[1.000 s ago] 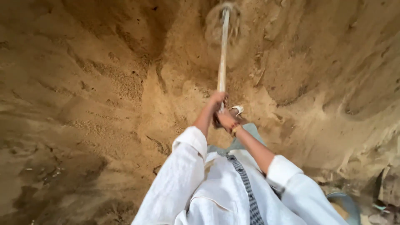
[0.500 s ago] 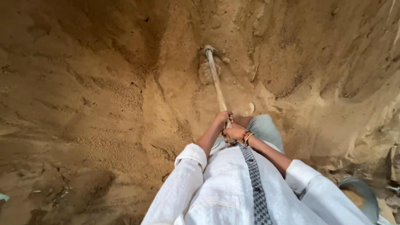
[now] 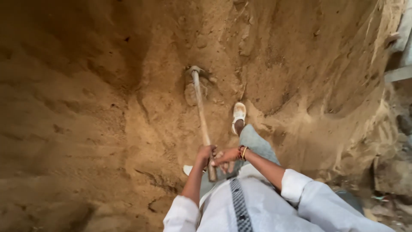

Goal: The person uses a shovel to dig sand from a pit and transfers it into a metal basin. They repeatedly scoop sand and pour it into the basin, then continue digging more sand from the pit.

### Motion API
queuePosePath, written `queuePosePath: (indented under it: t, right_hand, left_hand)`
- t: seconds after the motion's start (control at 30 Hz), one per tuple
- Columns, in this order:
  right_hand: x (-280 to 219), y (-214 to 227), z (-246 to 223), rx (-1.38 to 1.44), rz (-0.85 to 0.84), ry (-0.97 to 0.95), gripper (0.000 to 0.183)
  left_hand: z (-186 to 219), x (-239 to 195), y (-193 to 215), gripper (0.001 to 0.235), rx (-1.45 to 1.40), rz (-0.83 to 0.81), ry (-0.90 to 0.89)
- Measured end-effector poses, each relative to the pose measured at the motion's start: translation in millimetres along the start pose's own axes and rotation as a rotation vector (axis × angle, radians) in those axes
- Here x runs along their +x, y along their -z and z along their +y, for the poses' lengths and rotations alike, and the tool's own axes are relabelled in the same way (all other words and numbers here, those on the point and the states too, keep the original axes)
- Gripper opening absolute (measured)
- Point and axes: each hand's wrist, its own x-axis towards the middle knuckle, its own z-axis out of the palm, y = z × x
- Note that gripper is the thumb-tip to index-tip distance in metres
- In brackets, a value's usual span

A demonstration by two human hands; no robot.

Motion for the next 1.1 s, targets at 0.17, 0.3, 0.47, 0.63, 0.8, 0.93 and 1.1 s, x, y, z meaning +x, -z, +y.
queuePosePath:
  t: [0.17,0.3,0.47,0.63,0.8,0.93,1.1]
  right_hand:
    - [72.9,98.1,40.9,0.014,0.184,0.023,0.065]
    - [152.8,152.5,25.0,-0.255,0.212,0.156,0.054]
    - [289.4,175.3,25.6,0.248,0.719,0.241,0.032]
    - [378.1,158.7,65.9,0.796,0.711,0.23,0.031]
    - [338.1,158.8,51.9,1.03,0.509,0.286,0.024]
    - [267.3,202.6,8.3,0.973,0.745,0.317,0.018]
    - [126.0,335.3,-148.1,0.584,0.825,0.753,0.022]
  left_hand:
    - [45.3,-101.1,-30.0,0.036,0.332,0.262,-0.117]
    - [-0.1,-126.9,-27.7,0.054,0.733,0.478,-0.151]
    - [-63.6,-149.9,6.4,0.083,0.51,0.698,-0.428]
    - [-201.3,-100.2,83.1,0.047,0.758,0.54,0.339]
    - [-223.3,-70.1,94.4,0.062,0.765,0.541,0.295]
    - [-192.6,-32.6,70.5,0.057,0.68,0.542,-0.013]
    - [-101.1,188.5,21.3,0.044,0.992,0.163,-0.826]
